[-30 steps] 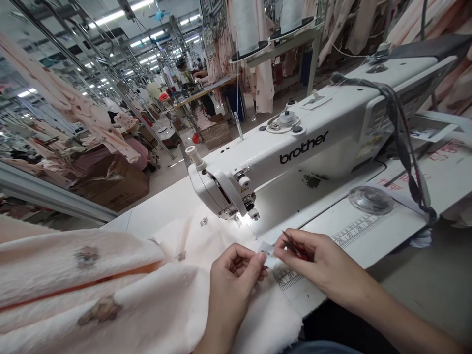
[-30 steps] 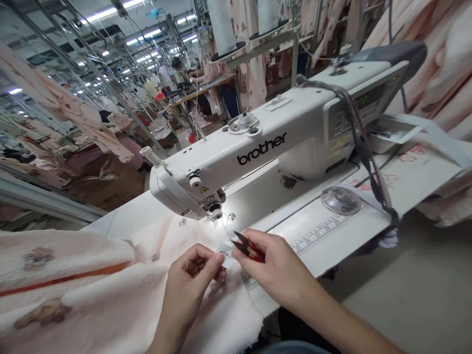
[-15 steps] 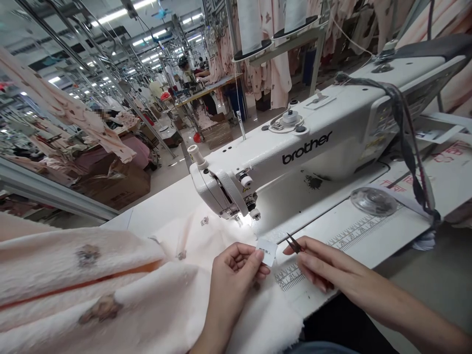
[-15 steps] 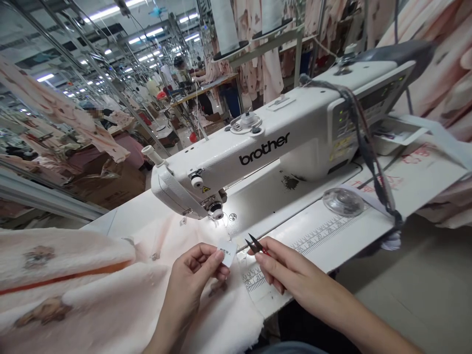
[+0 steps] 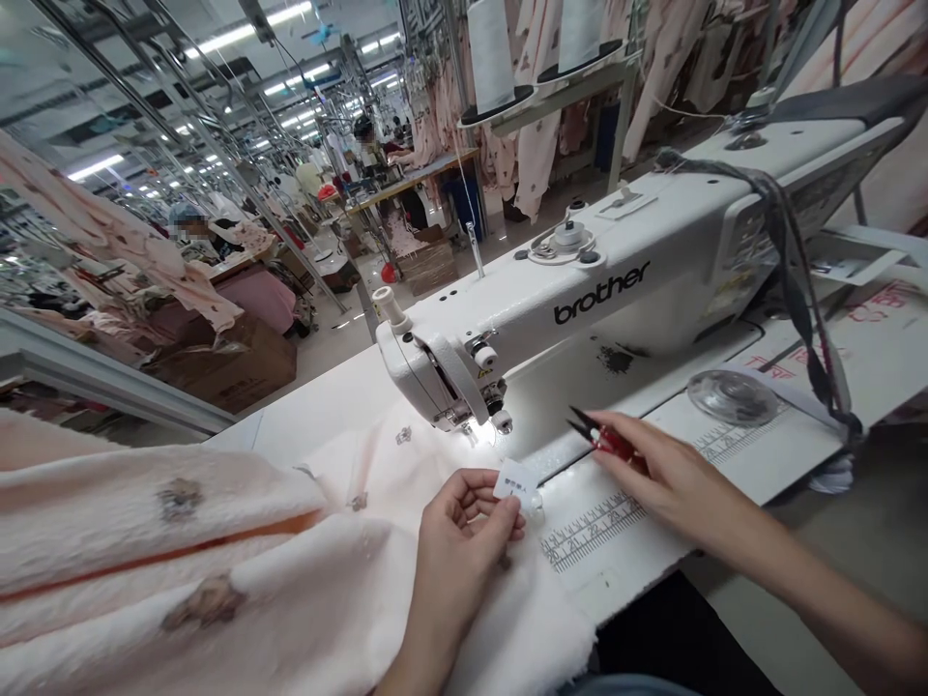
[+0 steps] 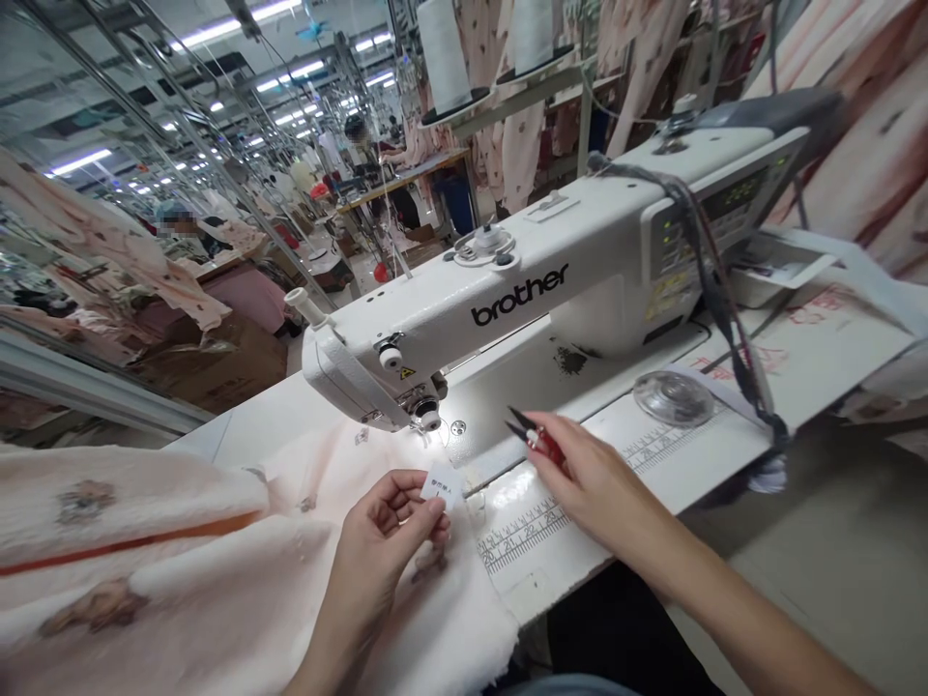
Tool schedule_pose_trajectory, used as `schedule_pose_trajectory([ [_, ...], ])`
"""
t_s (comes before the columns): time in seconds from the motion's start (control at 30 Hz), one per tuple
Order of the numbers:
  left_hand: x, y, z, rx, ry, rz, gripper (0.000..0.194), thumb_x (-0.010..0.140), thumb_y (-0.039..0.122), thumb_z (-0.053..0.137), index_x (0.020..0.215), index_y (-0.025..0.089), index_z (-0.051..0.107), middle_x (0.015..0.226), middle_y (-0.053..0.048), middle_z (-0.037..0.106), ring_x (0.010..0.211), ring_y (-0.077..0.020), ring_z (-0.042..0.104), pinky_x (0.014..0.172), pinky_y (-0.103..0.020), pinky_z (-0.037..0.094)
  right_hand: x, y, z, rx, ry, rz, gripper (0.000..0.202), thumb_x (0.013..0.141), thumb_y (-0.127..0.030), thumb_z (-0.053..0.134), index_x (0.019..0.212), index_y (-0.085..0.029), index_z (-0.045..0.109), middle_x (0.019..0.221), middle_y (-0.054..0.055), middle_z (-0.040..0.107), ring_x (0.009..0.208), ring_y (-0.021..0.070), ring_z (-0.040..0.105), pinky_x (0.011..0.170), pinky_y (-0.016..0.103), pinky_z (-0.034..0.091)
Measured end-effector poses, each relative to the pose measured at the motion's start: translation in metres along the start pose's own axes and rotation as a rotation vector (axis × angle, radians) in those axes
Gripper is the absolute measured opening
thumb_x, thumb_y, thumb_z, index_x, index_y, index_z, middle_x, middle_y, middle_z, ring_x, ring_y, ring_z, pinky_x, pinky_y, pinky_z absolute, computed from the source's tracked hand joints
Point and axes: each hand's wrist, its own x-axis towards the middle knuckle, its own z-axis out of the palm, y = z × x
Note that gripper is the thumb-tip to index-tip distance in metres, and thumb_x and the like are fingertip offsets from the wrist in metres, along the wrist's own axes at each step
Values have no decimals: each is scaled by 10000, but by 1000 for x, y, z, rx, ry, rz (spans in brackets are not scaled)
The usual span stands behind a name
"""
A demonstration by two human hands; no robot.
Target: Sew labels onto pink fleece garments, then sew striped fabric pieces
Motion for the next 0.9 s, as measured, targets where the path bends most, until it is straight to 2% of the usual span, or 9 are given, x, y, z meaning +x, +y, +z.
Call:
schedule_pose_trajectory([
  [0.1,-1,0,1,-17,8,2,247,671,248,721,839,131,583,677,1,563,574,-106,591,476,-166,442,22,17,-5,-288,191,-42,364,902,-323,350,1207,-172,479,986,93,555,829,221,557,680,325,446],
  [0.23,-1,-1,1,-26,8,0,256,664,259,725,832,129,582,685,-6,562,568,-104,579,471,-169,439,44,32,-11,-393,270,-24,431,878,-267,299,1221,-77,479,965,163,511,853,303,532,689,414,429],
  [0.33,0,-2,0,-21,-1,-5,268,655,282,734,816,130,582,683,-7,555,573,-105,572,470,-169,431,44,25,-13,-420,305,-67,423,867,-282,322,1165,-51,515,1002,191,497,1011,358,468,805,466,396],
  [0.4,2,-4,-1,-8,-21,-21,273,659,301,732,811,132,582,674,-5,551,572,-105,569,471,-168,422,36,9,-12,-325,239,-101,372,890,-350,356,1109,-118,547,1035,152,521,1036,310,471,820,402,406],
  [0.53,5,-9,-4,85,-115,-49,270,711,347,695,832,131,586,659,-10,557,580,-106,563,488,-166,408,15,-32,-6,259,-252,-18,287,907,-456,417,957,-230,586,895,19,587,832,175,542,678,263,410],
  [0.6,6,-11,-7,144,-163,-44,265,744,364,668,841,131,586,650,-10,554,579,-100,547,492,-161,393,9,-44,1,414,-382,31,265,882,-446,473,838,-213,592,792,-3,571,756,155,521,649,253,383],
  [0.7,7,-12,-10,172,-178,-38,255,787,385,622,858,143,586,650,-8,542,583,-98,519,458,-149,344,8,-49,13,510,-384,86,242,847,-398,530,730,-188,560,700,-17,520,677,130,472,606,241,348],
  [0.77,7,-11,-11,152,-159,-31,261,828,404,562,877,149,595,694,-21,555,636,-114,533,473,-154,364,8,-48,18,589,-370,119,229,840,-381,536,725,-184,553,685,-21,509,657,121,461,588,235,337],
  [0.9,8,-6,-12,67,-147,14,341,893,424,426,900,142,617,791,-51,592,749,-138,560,697,-220,472,8,-48,19,667,-339,139,208,840,-363,537,729,-188,557,703,-22,529,661,117,478,595,230,348],
])
